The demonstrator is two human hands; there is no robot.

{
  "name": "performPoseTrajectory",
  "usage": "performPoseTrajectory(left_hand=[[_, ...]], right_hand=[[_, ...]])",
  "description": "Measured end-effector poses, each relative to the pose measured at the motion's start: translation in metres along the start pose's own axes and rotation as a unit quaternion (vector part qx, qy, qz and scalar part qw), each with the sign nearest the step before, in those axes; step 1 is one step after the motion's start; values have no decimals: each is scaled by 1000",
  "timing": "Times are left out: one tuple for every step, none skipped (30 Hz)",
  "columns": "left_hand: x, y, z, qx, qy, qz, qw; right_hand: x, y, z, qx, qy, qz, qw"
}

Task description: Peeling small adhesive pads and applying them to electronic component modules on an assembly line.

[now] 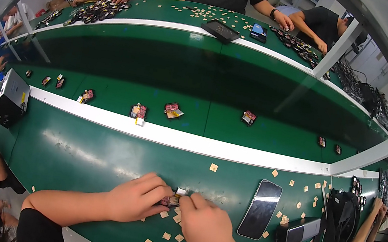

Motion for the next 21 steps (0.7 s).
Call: performPoseTrajectory(left_hand=[[0,1,-1,-13,1,7,1000],[0,2,-2,-26,3,14,1000],[0,2,-3,-26,2,13,1000],[0,3,-3,-26,1,16,1000],[1,3,-3,-25,-1,19,999],[2,3,-1,-26,0,19,999],[4,1,1,-19,-1,11,1000],[5,1,2,-12,-1,3,1000],[5,1,2,-12,-1,4,1000],[4,1,2,-9,-2,4,1000],[3,0,1,-7,-4,3,1000],[3,0,0,-7,-4,4,1000],[2,-1,-1,-4,-14,1,1000],[1,-1,-2,-1,-24,-3,1000],[1,1,-3,-3,-25,-2,1000],[2,3,-3,-6,-39,28,999],[2,5,-3,-9,-54,57,997],[2,5,-4,-11,-56,59,997],[0,5,-5,-9,-63,70,996],[-1,6,-4,-6,-70,81,994],[-1,7,-4,-8,-72,82,994]], right_hand=[[0,-5,1,-1,-1,1,1000],[0,-11,3,-3,-5,-27,1000],[0,-14,3,-5,-10,-55,998],[-1,-13,2,-6,-10,-56,998],[-3,-12,2,-9,-10,-50,999],[-5,-11,1,-12,-10,-43,999],[-6,-10,0,-12,-10,-43,999],[-5,-8,-1,-17,9,-50,999],[-4,-7,-1,-22,28,-57,998],[-1,-8,-1,-21,27,-56,998],[6,-11,1,-13,69,-16,997],[11,-12,3,-5,111,23,994],[12,-11,4,-6,113,23,993],[12,-10,5,-18,118,28,992],[12,-8,5,-31,123,33,991],[11,-4,6,-31,125,34,991],[11,0,5,-20,120,35,992],[10,3,6,-9,114,36,993],[9,5,6,-11,117,37,992],[8,6,7,-4,112,41,993],[7,7,8,3,107,45,993]])
Point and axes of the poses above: each hand's wrist, its own z-axis towards the middle knuckle, its own x-axis out of the back of the hand, y = z × x, the point moved 2 cm from there along z, towards the middle knuckle, and after that the axes turned 13 degrees about z, right-handed, at the moved point
